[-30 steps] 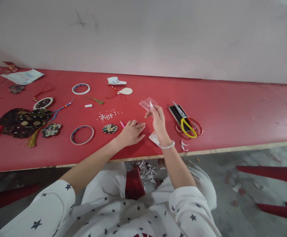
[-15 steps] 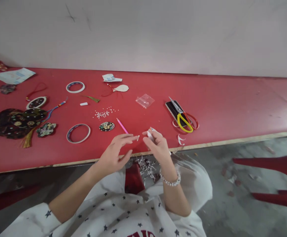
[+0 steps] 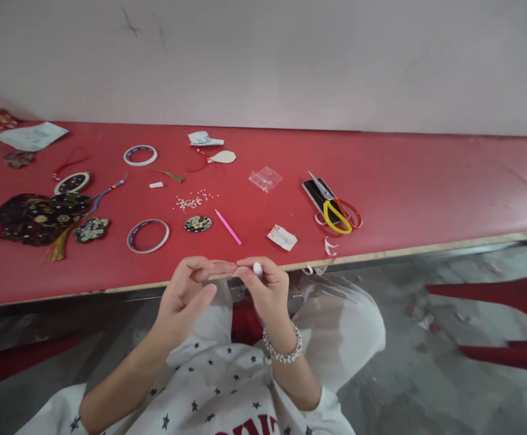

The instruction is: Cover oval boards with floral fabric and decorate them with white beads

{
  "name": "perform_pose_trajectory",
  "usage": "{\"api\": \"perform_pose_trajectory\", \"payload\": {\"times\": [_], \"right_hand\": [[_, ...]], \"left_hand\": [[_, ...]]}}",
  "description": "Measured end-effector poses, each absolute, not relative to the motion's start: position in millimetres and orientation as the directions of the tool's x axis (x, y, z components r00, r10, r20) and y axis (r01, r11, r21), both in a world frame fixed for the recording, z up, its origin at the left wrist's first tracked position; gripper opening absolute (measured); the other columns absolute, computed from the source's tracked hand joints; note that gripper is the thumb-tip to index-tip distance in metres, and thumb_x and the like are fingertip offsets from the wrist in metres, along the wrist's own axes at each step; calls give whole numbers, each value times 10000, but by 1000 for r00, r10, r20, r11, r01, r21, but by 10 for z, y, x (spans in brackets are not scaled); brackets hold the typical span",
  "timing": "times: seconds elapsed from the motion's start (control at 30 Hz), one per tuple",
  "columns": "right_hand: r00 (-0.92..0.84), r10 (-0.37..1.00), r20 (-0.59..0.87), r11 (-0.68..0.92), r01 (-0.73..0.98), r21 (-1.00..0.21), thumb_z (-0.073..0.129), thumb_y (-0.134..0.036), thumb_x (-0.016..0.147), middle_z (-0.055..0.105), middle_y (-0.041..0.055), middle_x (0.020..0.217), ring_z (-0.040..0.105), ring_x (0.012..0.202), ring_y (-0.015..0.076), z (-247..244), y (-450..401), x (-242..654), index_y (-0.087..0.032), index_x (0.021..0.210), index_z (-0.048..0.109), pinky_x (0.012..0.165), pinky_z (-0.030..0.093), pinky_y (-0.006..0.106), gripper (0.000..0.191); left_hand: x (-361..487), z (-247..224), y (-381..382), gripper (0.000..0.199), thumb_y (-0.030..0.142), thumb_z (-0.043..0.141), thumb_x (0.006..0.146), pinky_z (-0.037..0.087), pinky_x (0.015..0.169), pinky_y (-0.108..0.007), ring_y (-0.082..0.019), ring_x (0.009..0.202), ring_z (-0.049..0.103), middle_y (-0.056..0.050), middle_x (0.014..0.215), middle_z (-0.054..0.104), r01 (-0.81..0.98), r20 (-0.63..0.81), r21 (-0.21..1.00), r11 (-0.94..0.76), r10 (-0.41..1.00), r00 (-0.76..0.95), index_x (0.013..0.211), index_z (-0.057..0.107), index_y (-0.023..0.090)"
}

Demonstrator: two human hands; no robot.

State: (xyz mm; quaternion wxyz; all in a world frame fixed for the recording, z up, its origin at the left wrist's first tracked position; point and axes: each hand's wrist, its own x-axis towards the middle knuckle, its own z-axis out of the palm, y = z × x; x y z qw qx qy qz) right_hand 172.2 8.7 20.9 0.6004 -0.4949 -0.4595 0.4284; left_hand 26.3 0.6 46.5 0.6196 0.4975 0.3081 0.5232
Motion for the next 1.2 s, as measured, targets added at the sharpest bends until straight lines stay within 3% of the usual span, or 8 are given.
{"api": "perform_pose_trajectory", "payload": {"times": [0.2,0.3,0.43,0.5,0.73,0.93,1.07,1.2], "right_hand": [[265,944,197,200,16,-980,575,-274,819,609,-20,624,515,542,94,229,18,1727,-200,740,619,530,421,215,117],[157,970,188,141,267,-953,558,-238,809,626,-3,662,526,578,101,283,-82,1968,-190,768,643,546,416,217,106],[-89,986,-141,-64,575,-816,509,-152,761,446,-66,480,328,414,70,284,-263,2447,-189,911,648,409,270,200,208],[-41,984,-175,-107,645,-756,499,-136,743,411,-77,496,329,426,75,260,-328,2626,-195,982,598,421,275,201,266],[-5,990,-143,-130,396,-909,512,-241,810,513,-50,635,477,528,110,207,-102,2571,-233,946,412,506,401,234,169],[-76,988,-136,-140,-49,-989,485,-337,872,472,-89,576,479,485,94,180,292,2223,-256,966,375,576,510,294,166],[-129,977,-171,-177,-36,-983,487,-364,877,509,-70,613,482,469,74,202,353,2049,-237,983,413,507,483,244,181],[-136,968,-209,-204,51,-978,482,-392,885,558,-50,657,512,498,67,260,325,1983,-224,1002,440,455,448,192,209]], "left_hand": [[225,522,103,61,176,532,821,446,780,-296,-168,877,620,-55,872,686,-588,-264,671,451,887,380,831,472,182],[182,483,138,45,150,530,789,447,689,-266,-147,789,595,-29,828,648,-634,-321,604,483,876,361,805,497,176],[119,431,157,40,159,539,773,445,670,-267,-139,735,570,-14,777,606,-674,-331,585,451,891,309,800,517,178],[93,405,171,44,161,548,767,443,669,-266,-138,729,566,-13,771,599,-679,-338,594,431,900,276,800,525,179],[-87,252,249,56,214,609,750,427,669,-247,-112,657,551,-8,760,623,-531,-233,794,297,954,186,772,576,174],[-201,211,266,160,266,588,813,439,757,-255,-144,834,575,-44,889,640,-120,-133,978,172,950,283,945,635,191],[40,197,351,389,271,598,804,449,794,-285,-133,765,564,-32,855,625,107,-93,993,54,907,410,1185,568,203],[419,51,428,489,283,679,733,485,692,-270,-136,700,589,-42,879,654,17,-105,993,116,820,562,1190,544,173]]}}
